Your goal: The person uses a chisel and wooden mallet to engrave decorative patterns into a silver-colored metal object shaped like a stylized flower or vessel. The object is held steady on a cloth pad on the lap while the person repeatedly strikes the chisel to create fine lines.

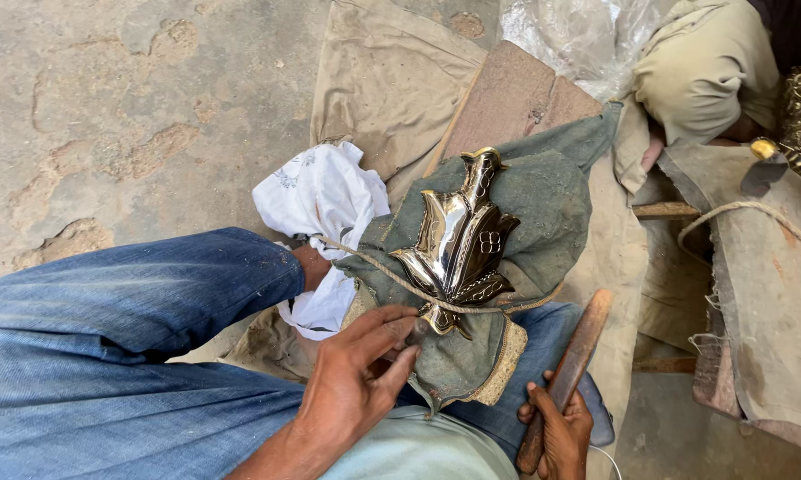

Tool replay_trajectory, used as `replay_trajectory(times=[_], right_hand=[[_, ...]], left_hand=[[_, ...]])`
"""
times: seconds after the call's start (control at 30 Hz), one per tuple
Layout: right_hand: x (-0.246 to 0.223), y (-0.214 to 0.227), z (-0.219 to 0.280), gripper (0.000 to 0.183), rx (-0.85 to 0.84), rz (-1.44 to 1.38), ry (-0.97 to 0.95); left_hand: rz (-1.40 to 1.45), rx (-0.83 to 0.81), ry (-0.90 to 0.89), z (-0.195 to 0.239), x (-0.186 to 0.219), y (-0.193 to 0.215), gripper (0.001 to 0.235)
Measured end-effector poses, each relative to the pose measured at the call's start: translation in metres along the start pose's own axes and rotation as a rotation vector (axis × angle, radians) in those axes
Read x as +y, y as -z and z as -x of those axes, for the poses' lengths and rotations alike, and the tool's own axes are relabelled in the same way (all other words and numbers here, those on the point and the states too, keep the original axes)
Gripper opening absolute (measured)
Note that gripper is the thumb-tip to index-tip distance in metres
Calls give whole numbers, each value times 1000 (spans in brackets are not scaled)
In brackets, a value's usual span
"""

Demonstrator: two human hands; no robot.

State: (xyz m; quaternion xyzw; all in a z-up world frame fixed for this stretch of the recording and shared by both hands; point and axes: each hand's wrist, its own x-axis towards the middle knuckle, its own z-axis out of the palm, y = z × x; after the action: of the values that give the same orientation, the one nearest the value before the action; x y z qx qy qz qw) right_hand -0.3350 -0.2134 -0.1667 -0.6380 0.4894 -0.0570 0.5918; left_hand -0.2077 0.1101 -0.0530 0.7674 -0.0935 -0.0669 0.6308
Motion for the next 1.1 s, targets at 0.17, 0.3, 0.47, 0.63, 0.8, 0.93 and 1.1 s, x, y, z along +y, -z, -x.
replay_trajectory(times=[0.17, 0.3, 0.47, 0.63, 0.8, 0.93, 1.1], right_hand=[[1, -8, -21, 40, -84, 92, -20], [6, -2, -28, 41, -121, 42, -28], [15, 2, -32, 41, -100, 3, -52], [15, -2, -34, 38, -118, -21, -34], [17, 1, -40, 37, -129, -15, -68], [11, 0, -36, 38, -125, -12, -101], [-52, -7, -21, 43, -248, -79, 29]], left_hand=[[-149, 72, -66, -11, 2, -8, 27], [-202, 28, -6, -16, 2, -15, 24], [-445, -66, -416, -14, 6, -19, 36], [-423, -200, -467, -16, 5, -16, 41], [-216, -193, -419, -30, 5, -3, 32], [96, -47, -13, -57, 5, 7, 37], [165, -134, 166, -108, 9, 20, 39]])
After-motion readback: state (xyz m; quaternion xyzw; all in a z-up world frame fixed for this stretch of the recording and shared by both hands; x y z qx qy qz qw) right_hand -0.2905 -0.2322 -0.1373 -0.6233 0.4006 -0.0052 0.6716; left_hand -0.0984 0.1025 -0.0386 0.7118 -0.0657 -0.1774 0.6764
